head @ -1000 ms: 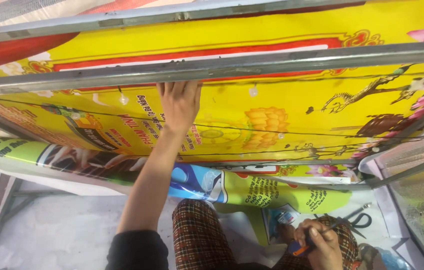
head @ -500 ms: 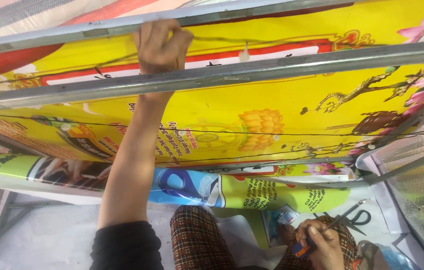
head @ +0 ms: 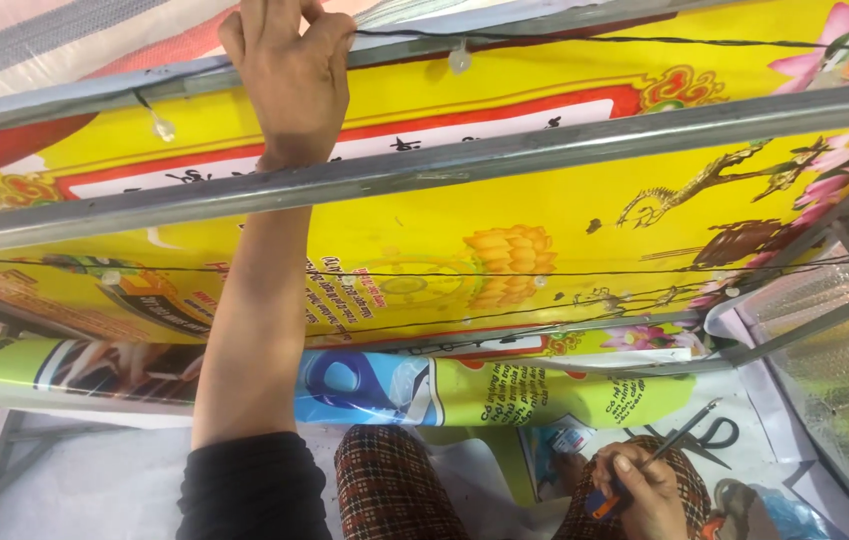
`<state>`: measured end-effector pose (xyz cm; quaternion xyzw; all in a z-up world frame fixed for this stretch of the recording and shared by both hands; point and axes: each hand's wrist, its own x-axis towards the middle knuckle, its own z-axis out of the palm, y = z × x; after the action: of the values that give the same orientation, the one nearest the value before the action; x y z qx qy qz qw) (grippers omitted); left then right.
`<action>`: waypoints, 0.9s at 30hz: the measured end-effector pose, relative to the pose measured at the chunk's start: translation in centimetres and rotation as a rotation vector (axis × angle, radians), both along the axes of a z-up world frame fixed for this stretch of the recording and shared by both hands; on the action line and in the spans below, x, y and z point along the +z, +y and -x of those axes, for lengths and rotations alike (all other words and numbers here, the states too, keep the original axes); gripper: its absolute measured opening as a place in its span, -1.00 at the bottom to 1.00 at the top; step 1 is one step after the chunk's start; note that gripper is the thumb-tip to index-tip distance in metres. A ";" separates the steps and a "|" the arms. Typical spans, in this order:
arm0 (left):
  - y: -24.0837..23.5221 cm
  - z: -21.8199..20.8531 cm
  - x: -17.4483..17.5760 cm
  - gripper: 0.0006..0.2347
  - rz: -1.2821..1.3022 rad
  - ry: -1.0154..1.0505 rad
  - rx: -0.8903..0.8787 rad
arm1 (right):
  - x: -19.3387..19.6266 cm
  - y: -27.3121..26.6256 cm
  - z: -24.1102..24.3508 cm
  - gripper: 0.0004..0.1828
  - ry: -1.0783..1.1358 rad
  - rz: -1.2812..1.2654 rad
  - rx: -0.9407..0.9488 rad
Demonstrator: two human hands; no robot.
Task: Assembling a banner onto a metal frame using a screwdriver and a utility knife
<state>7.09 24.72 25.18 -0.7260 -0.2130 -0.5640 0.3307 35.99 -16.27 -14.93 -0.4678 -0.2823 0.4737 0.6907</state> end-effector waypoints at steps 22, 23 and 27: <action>-7.3 2.1 -18.2 -0.68 0.032 0.135 0.184 | 0.8 -0.6 0.4 -0.72 0.082 0.040 0.001; -8.9 3.0 -21.1 -0.64 -0.084 0.148 0.266 | 0.8 -0.7 0.4 -0.67 0.087 -0.014 0.019; -17.3 10.5 -36.6 -0.36 0.218 0.249 0.266 | 2.1 -0.9 0.2 -0.64 0.073 -0.050 -0.026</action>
<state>-3.43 7.41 -11.46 -0.7872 -0.3240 -0.3950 0.3455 35.77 -17.21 -12.78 -0.4365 -0.2626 0.4741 0.7182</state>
